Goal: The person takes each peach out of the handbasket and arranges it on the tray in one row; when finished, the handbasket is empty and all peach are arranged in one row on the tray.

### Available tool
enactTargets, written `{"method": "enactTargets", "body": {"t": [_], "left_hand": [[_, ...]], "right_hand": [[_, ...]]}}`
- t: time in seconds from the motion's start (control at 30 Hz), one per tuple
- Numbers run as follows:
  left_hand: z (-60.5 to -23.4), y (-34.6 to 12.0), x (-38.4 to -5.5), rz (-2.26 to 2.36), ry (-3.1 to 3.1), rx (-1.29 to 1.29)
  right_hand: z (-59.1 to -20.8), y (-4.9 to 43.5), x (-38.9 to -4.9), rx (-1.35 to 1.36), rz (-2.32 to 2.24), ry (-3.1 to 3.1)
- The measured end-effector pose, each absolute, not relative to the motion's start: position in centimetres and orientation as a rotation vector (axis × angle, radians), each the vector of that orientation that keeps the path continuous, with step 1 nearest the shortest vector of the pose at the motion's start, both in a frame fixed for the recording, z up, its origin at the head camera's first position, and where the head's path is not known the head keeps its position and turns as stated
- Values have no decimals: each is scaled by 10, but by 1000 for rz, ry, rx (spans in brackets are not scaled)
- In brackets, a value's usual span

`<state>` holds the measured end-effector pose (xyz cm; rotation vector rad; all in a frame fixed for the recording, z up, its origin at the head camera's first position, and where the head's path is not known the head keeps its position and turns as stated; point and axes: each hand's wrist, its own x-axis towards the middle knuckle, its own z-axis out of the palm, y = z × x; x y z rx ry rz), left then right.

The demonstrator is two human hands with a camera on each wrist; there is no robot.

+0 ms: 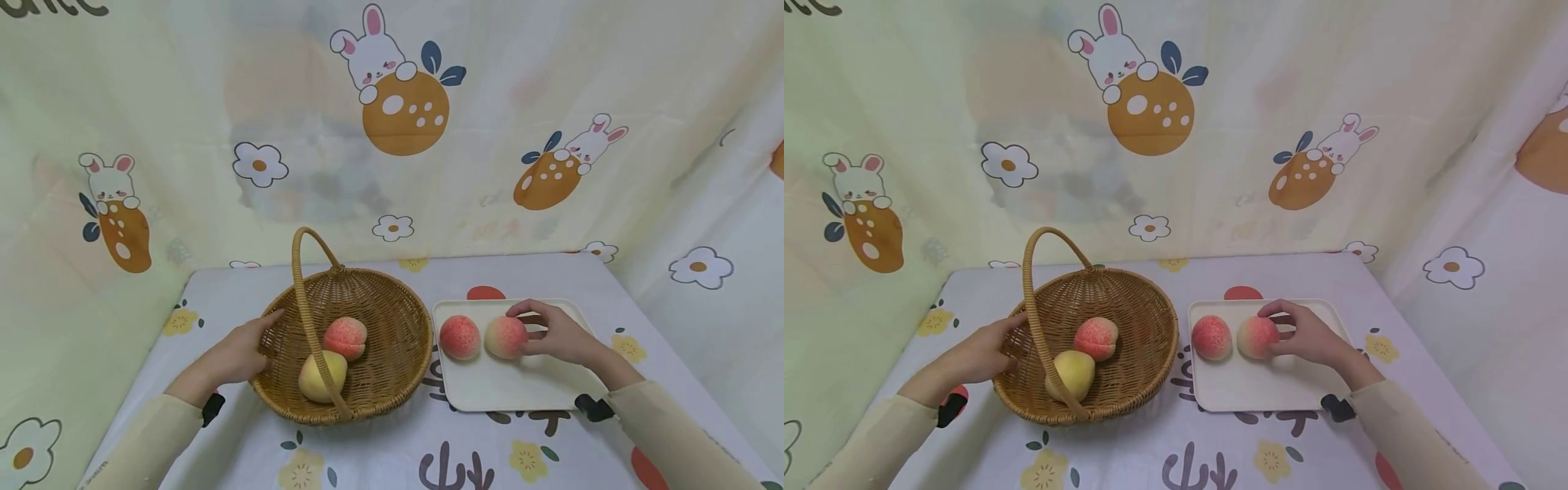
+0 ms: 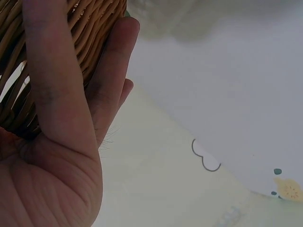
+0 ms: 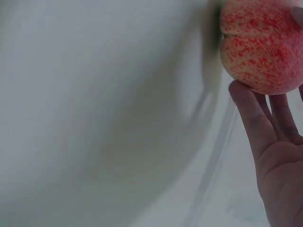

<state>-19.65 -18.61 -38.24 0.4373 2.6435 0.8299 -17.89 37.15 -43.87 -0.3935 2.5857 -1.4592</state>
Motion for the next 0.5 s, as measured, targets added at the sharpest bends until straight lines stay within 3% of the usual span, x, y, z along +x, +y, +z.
{"method": "enactTargets", "body": {"t": [0.5], "left_hand": [[-383,-185,-195,827,2646,437]], "right_hand": [[-445,368,-175,-447,-1470,2530]]}}
